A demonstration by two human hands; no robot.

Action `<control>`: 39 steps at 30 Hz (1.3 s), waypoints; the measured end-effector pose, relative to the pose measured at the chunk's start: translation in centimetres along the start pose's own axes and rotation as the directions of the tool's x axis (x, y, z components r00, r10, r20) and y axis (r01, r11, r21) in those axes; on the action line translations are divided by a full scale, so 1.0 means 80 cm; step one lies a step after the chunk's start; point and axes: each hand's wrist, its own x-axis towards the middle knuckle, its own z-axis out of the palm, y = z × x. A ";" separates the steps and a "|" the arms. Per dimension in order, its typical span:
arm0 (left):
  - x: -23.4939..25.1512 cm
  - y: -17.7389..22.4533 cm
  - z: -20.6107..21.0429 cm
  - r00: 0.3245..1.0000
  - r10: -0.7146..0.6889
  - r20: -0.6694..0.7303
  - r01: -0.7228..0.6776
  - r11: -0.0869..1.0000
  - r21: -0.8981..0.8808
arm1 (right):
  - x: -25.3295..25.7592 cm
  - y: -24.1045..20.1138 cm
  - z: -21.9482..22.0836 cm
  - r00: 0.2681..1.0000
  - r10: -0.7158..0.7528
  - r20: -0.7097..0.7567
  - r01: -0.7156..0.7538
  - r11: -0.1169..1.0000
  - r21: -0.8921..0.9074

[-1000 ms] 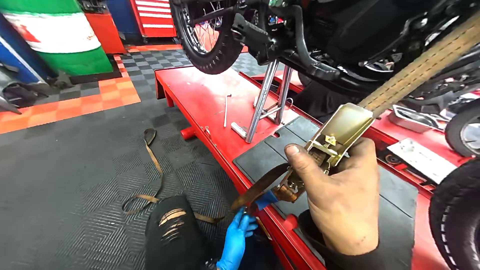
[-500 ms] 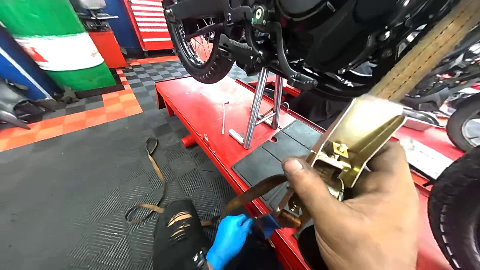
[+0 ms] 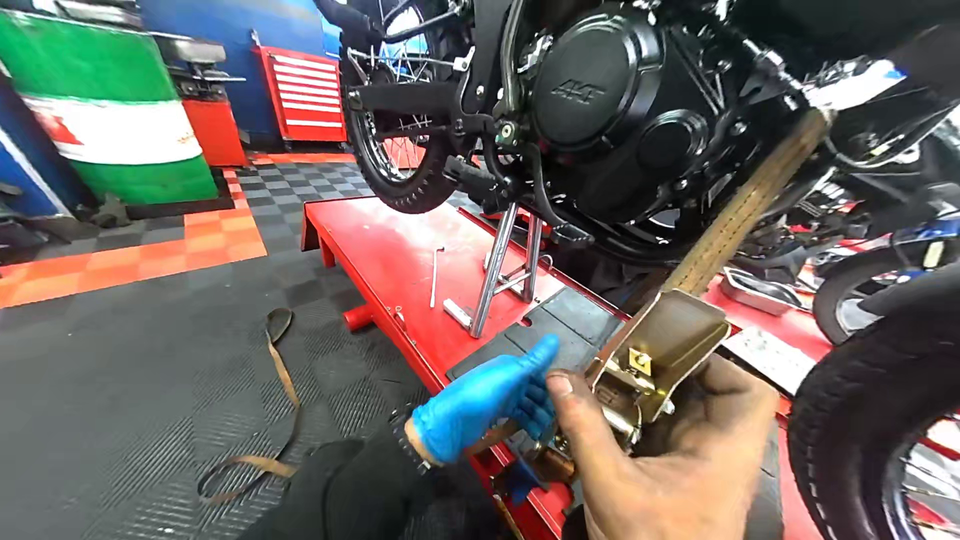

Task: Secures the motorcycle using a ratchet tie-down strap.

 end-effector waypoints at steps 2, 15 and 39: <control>0.008 0.016 0.017 0.995 -0.064 -0.080 0.066 0.998 0.019 | -0.002 -0.002 0.003 0.999 -0.035 -0.029 0.032 0.996 -0.084; 0.163 -0.036 0.014 0.941 0.010 -0.339 0.108 0.938 0.329 | 0.068 0.033 -0.037 0.993 0.064 -0.102 -0.100 0.910 -0.402; -0.050 -0.335 0.015 0.734 -0.278 -0.619 0.101 0.947 -0.306 | 0.113 0.110 -0.028 0.970 0.238 0.050 -0.229 0.963 -0.143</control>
